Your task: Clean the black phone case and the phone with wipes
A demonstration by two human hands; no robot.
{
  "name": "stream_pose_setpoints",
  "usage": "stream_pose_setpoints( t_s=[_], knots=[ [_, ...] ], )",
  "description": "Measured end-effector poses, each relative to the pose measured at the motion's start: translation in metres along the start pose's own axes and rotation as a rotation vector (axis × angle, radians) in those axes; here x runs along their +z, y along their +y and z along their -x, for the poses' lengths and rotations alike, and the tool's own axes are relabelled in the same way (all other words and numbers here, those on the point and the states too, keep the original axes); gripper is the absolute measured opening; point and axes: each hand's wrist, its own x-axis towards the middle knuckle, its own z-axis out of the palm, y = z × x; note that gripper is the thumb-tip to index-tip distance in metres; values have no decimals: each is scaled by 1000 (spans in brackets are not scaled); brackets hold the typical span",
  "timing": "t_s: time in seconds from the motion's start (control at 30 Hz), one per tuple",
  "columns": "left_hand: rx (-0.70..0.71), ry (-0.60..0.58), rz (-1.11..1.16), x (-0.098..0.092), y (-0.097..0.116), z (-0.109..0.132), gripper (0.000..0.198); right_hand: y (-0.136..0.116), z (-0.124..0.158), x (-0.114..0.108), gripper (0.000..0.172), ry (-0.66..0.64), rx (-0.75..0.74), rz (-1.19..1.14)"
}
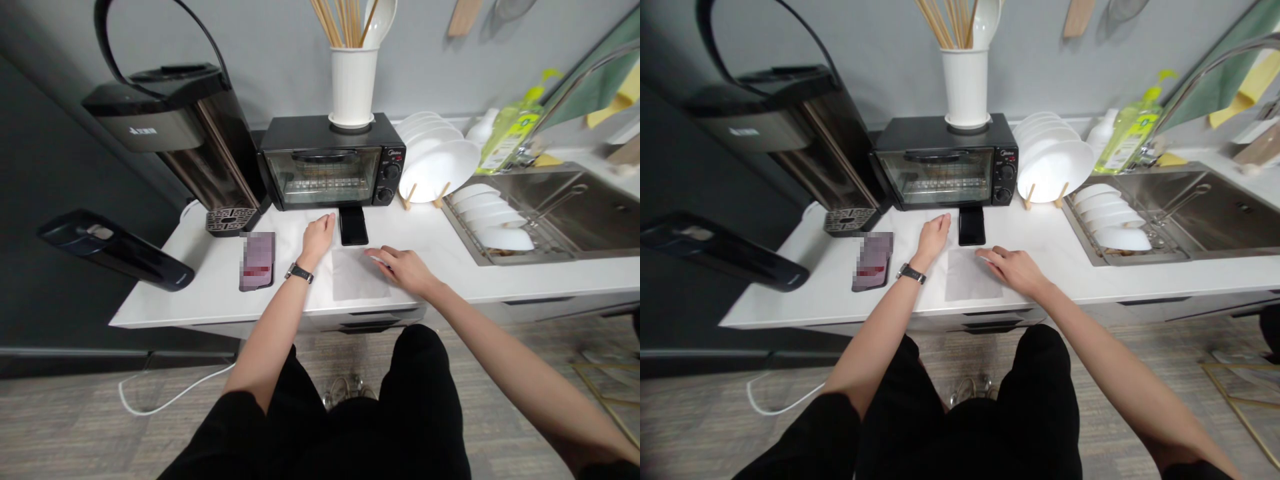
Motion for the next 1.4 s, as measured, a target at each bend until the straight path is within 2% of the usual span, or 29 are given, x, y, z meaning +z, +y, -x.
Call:
stream_pose_setpoints(
  t_s=[0.17,0.3,0.53,0.67,0.83,0.97,1.07,1.27,1.4],
  knots=[
    [-1,-1,3,-1,1,0,45,8,3,7,43,-9,-33,99],
    [0,-11,13,0,0,-1,46,13,8,3,44,24,14,174],
    [62,4,70,1,-4,-1,35,20,15,-5,46,144,65,152],
    [50,4,89,2,-5,-2,28,20,13,-8,46,182,49,116],
    [36,5,99,2,-5,-1,25,15,6,2,43,125,-37,116],
    [29,5,96,1,-5,0,26,18,3,13,42,7,-115,162],
    [30,12,98,1,-5,0,26,21,3,14,48,-62,-133,243],
    [37,6,90,0,-2,0,24,18,4,6,51,9,-61,239],
    [47,0,85,0,-2,1,25,19,2,-3,49,49,-96,178]
  ],
)
